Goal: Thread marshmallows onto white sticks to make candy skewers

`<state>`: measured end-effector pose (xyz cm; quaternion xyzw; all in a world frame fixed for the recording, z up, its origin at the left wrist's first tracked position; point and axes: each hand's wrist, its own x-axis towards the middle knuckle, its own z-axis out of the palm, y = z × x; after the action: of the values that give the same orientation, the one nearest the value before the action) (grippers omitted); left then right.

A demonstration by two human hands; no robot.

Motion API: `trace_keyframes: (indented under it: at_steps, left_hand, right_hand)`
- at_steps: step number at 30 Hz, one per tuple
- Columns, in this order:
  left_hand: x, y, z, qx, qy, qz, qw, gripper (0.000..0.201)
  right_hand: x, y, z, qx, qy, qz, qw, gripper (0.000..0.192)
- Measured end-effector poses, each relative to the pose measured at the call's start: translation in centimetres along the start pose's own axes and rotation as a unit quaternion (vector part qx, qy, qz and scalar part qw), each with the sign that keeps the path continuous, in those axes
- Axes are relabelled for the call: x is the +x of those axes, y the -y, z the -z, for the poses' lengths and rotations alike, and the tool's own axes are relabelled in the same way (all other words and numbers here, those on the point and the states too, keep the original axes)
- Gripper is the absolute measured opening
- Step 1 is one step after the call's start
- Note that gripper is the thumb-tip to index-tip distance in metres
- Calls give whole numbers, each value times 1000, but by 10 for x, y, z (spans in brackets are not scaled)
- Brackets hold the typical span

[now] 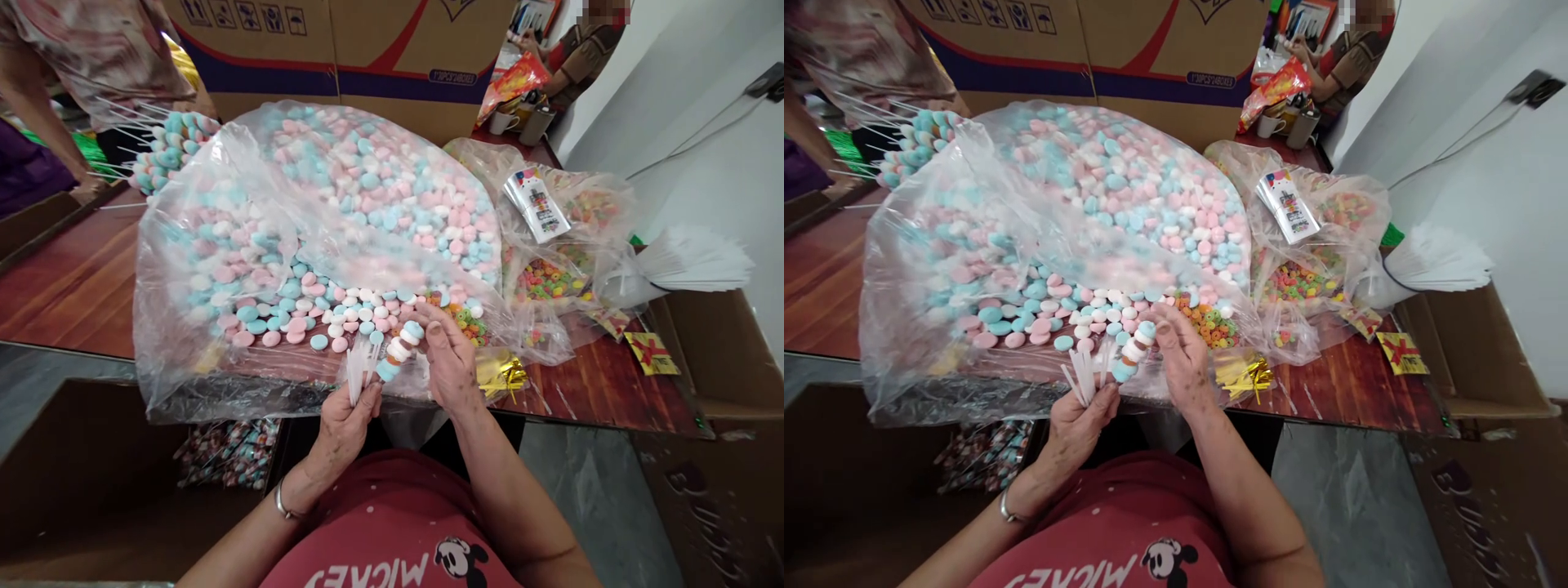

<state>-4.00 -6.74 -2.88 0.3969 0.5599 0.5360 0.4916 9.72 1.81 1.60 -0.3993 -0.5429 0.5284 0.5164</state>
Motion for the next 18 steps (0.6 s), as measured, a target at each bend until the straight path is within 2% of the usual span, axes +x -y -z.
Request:
trace_keyframes:
  at_steps: [3,7,13,18]
  left_hand:
    - [-2,3,0,12,8,-11,1000,39]
    - [-4,1,-2,13,4,-17,1000,39]
    - [-7,-7,-6,40,4,-17,999,39]
    - [-8,-5,-6,44,-8,-13,999,41]
  right_hand:
    - [2,2,-1,86,1,-57,995,39]
    - [-2,6,-6,131,-17,-94,987,33]
    - [-10,3,-9,156,-19,-110,981,27]
    - [-9,-2,-10,177,-23,-126,976,28]
